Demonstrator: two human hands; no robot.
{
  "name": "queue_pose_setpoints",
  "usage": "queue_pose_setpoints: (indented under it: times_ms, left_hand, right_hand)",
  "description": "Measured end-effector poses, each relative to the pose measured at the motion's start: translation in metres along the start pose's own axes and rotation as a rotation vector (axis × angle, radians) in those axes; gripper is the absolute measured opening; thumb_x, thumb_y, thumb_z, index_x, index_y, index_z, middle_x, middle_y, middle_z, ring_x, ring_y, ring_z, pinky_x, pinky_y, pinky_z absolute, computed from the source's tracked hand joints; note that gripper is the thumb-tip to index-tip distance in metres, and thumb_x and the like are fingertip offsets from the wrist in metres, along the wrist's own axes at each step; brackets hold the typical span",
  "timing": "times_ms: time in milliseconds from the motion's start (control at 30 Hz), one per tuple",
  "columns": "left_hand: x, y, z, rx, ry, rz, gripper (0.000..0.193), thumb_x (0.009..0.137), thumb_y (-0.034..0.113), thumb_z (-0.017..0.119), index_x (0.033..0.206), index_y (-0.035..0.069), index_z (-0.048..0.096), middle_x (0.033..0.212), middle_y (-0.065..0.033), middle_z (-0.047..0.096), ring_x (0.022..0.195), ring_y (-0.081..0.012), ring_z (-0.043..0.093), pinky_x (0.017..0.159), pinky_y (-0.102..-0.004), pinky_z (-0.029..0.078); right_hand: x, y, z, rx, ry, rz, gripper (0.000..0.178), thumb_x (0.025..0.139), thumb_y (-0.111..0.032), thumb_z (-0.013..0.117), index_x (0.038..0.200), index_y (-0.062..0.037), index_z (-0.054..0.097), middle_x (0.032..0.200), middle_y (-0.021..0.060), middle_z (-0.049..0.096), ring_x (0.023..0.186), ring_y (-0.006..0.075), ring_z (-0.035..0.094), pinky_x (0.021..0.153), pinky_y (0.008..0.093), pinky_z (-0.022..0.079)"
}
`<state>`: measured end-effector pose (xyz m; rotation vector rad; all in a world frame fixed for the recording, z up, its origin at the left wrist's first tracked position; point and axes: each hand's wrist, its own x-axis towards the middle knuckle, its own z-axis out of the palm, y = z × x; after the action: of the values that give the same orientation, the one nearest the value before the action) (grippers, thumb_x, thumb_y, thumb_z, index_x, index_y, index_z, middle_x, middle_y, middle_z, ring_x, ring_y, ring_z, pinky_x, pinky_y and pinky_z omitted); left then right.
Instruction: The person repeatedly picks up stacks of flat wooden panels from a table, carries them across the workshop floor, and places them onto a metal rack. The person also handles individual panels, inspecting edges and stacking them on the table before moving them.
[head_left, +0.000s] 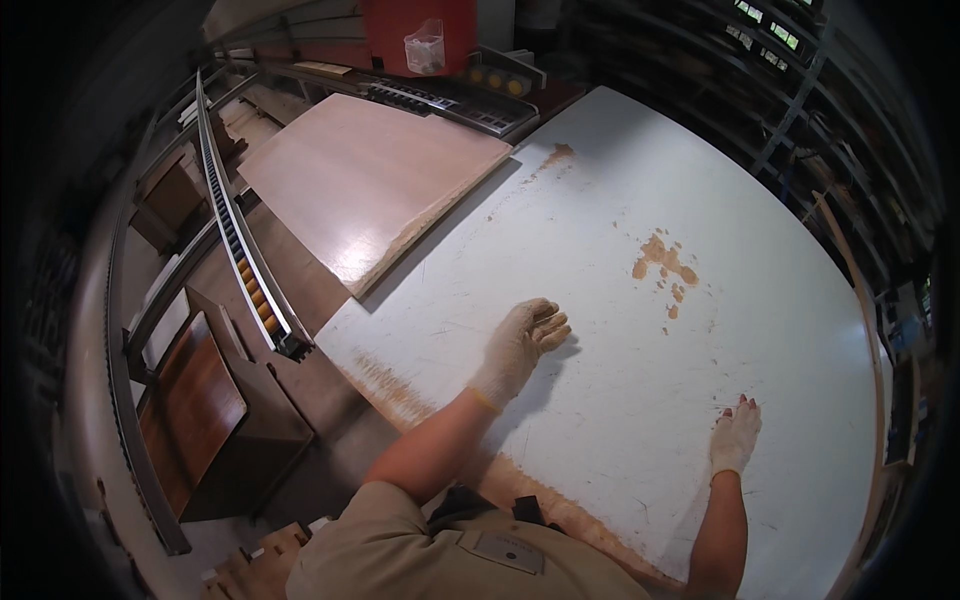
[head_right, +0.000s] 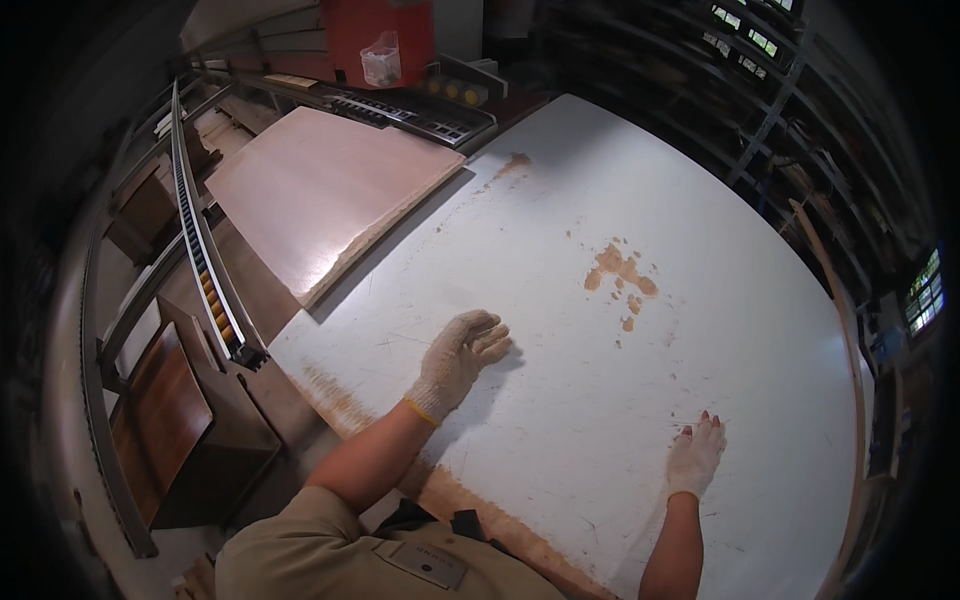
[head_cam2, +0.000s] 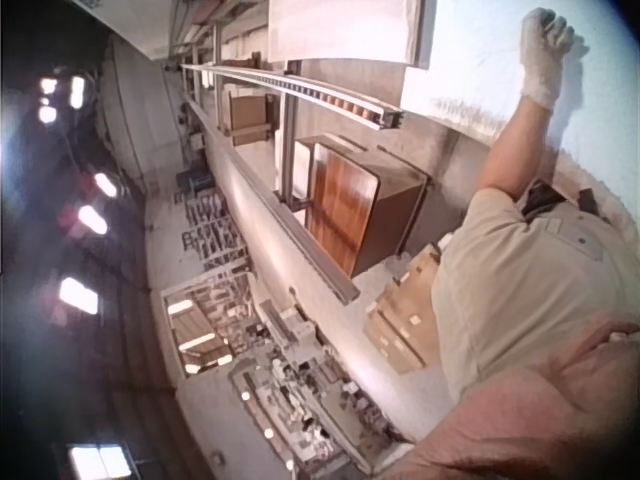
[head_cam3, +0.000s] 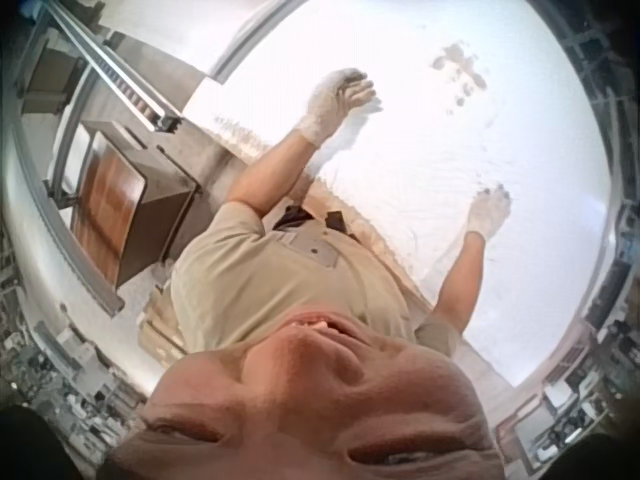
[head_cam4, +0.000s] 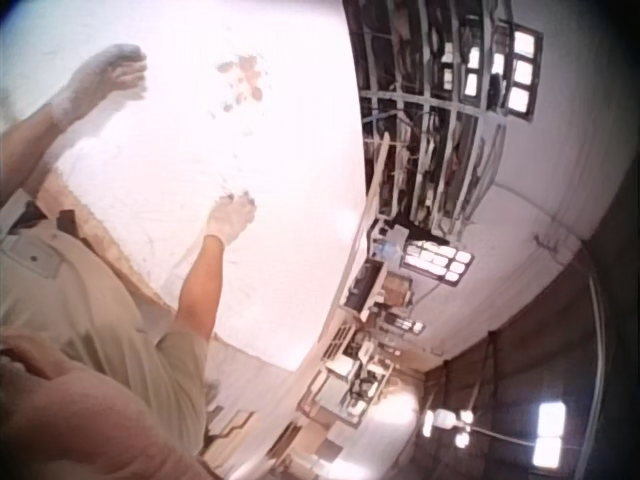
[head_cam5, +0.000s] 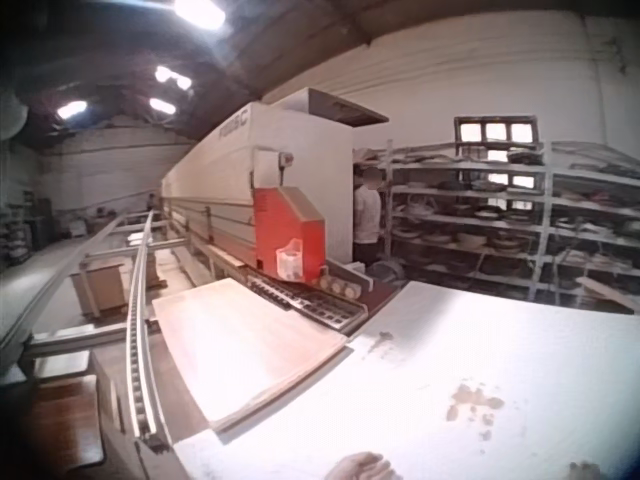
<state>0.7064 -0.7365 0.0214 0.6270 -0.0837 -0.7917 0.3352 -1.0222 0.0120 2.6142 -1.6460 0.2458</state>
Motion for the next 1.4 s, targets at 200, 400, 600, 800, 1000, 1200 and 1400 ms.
queue_pose_setpoints:
  times_ms: [200,400,600,800,1000,1200,1400]
  left_hand:
    - [0.003,-0.005,-0.011,-0.008,-0.037,0.01,0.038,0.114,0.03,0.055,0.135,-0.001,0.06,0.137,-0.017,0.061,0.132,-0.0351,0.061,0.118,-0.0544,0.05]
    - [0.002,-0.006,-0.008,-0.025,-0.035,0.016,0.037,0.113,0.031,0.056,0.132,0.0,0.062,0.134,-0.0157,0.063,0.13,-0.0329,0.063,0.116,-0.0515,0.052]
    - [0.003,-0.007,-0.013,-0.037,-0.041,0.013,0.037,0.113,0.032,0.058,0.131,0.001,0.062,0.133,-0.016,0.063,0.127,-0.03,0.064,0.113,-0.0482,0.055]
    - [0.002,-0.005,-0.008,-0.02,-0.025,0.004,0.04,0.112,0.032,0.059,0.132,-0.002,0.06,0.134,-0.0173,0.061,0.128,-0.0301,0.064,0.113,-0.0469,0.055]
    - [0.001,-0.006,-0.01,-0.021,-0.023,0.021,0.043,0.112,0.033,0.059,0.134,-0.003,0.058,0.137,-0.0185,0.058,0.13,-0.0324,0.062,0.117,-0.0486,0.053]
    - [0.003,-0.004,-0.008,-0.044,-0.031,0.008,0.042,0.113,0.034,0.058,0.132,-0.003,0.06,0.134,-0.0182,0.061,0.129,-0.0339,0.062,0.117,-0.0499,0.052]
    - [0.025,0.013,-0.018,-0.089,-0.162,-0.084,0.045,0.113,0.043,0.056,0.121,-0.001,0.061,0.12,-0.0175,0.064,0.118,-0.0345,0.066,0.115,-0.0533,0.053]
  right_hand:
    - [0.001,0.001,0.006,-0.009,0.011,-0.042,0.045,0.109,-0.02,0.057,0.146,0.0054,0.054,0.156,0.0253,0.05,0.154,0.0426,0.037,0.13,0.053,0.03]
    - [0.002,0.002,0.004,-0.013,0.011,-0.028,0.044,0.11,-0.019,0.055,0.147,0.0051,0.053,0.156,0.0251,0.05,0.153,0.042,0.038,0.129,0.0525,0.03]
    - [0.003,-0.006,-0.003,-0.019,-0.012,-0.022,0.045,0.11,-0.021,0.055,0.147,0.005,0.053,0.156,0.0247,0.051,0.153,0.0412,0.038,0.129,0.0516,0.03]
    - [0.004,-0.001,0.001,-0.042,-0.007,-0.007,0.046,0.112,-0.024,0.053,0.15,0.0021,0.052,0.162,0.0242,0.047,0.155,0.0407,0.037,0.13,0.0511,0.028]
    - [0.002,-0.009,-0.006,0.0,-0.04,0.015,0.048,0.113,-0.024,0.052,0.152,0.0031,0.05,0.164,0.0251,0.044,0.157,0.0416,0.033,0.131,0.0509,0.027]
    - [0.001,-0.005,-0.004,0.025,-0.02,0.0,0.048,0.111,-0.022,0.055,0.15,0.0041,0.051,0.163,0.0259,0.046,0.157,0.0427,0.034,0.131,0.0518,0.027]
    - [0.004,-0.002,0.0,-0.027,-0.012,-0.039,0.049,0.107,-0.021,0.059,0.149,0.0045,0.052,0.16,0.0263,0.048,0.155,0.0443,0.036,0.131,0.0542,0.027]
